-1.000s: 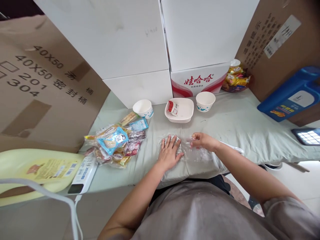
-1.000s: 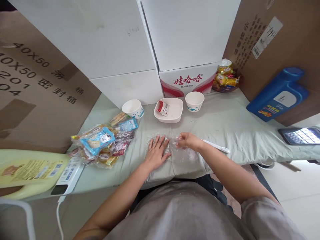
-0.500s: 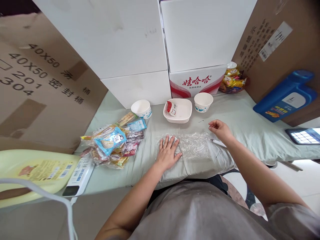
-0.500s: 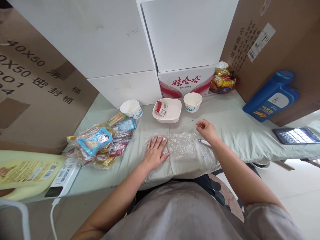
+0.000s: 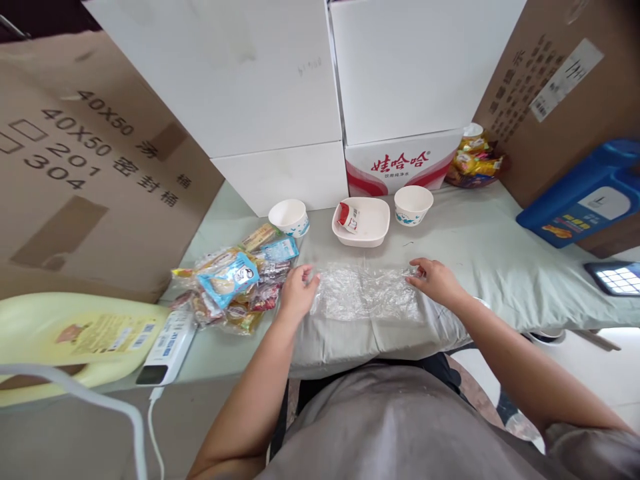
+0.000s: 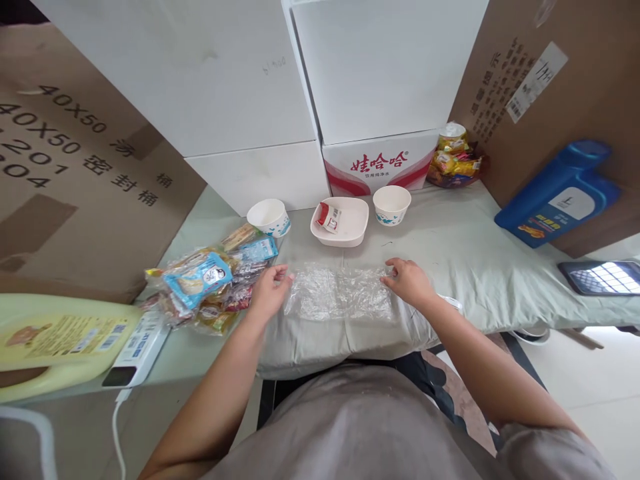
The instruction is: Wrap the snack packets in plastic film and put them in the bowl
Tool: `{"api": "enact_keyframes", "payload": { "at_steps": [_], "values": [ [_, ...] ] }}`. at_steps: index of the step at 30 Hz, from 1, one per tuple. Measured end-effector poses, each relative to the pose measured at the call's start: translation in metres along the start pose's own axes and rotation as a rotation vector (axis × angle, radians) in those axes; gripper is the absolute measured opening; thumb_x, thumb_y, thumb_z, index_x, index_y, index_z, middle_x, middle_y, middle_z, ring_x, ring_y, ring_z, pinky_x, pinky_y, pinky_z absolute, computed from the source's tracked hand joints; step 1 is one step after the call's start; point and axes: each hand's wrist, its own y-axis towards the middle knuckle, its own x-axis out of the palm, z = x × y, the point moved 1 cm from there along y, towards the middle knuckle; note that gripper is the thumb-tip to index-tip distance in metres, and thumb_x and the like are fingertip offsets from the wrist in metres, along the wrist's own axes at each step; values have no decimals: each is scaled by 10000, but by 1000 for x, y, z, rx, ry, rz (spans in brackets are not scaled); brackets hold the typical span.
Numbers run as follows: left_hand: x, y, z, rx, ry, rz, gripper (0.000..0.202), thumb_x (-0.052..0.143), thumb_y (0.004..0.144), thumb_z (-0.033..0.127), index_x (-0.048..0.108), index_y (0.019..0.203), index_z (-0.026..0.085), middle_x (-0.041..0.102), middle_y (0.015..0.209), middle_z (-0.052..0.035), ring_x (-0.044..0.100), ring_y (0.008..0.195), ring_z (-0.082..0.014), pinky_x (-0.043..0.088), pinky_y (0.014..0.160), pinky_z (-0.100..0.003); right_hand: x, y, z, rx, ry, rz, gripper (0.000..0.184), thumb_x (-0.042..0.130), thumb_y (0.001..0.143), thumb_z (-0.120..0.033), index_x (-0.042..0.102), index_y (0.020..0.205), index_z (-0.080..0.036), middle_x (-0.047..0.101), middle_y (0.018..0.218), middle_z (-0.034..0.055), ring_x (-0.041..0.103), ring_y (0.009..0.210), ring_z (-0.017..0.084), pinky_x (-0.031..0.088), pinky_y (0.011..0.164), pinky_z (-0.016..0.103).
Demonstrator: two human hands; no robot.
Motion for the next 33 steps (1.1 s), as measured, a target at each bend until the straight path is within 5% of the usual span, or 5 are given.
{"api": "enact_keyframes", "payload": {
  "at_steps": [7,11,20,26,33],
  "values": [
    [13,20,-2,-60,131,-74,439,723,703,366,660,1092,174,635,964,-74,624,897,-225,490,866,-351,6,-5,-13,-127,220,220,249,521,825,-263,630,1039,-199,635,793,34,617,748,183,492,713,320],
    [26,18,7,29,125,-71,155,638,778,279,692,899,199,640,980,-64,624,886,-195,478,854,-305,22,-1,-13,-123,329,242,260,465,846,-249,608,1056,-196,630,859,38,619,654,152,512,689,318],
    [18,10,-1,-81,324,-55,122,504,878,232,625,887,213,689,833,-52,646,803,-214,444,702,-290,44,7,-11,-117,-102,197,324,375,927,-238,619,1134,-185,640,1092,122,631,795,226,490,686,342],
    [10,-7,17,271,365,204,227,497,904,310,628,1000,152,632,983,-134,605,955,-266,467,825,-367,30,2,-20,-238,-241,263,293,418,939,-269,643,1100,-174,610,1074,142,571,964,273,474,816,382],
    [7,-45,11,717,282,-279,191,575,861,266,648,1028,208,622,1085,-89,549,1068,-252,465,936,-412,15,-32,-13,-607,-152,51,258,473,945,-315,653,1094,-205,617,1095,110,543,1017,254,467,903,417]
  ]
}}
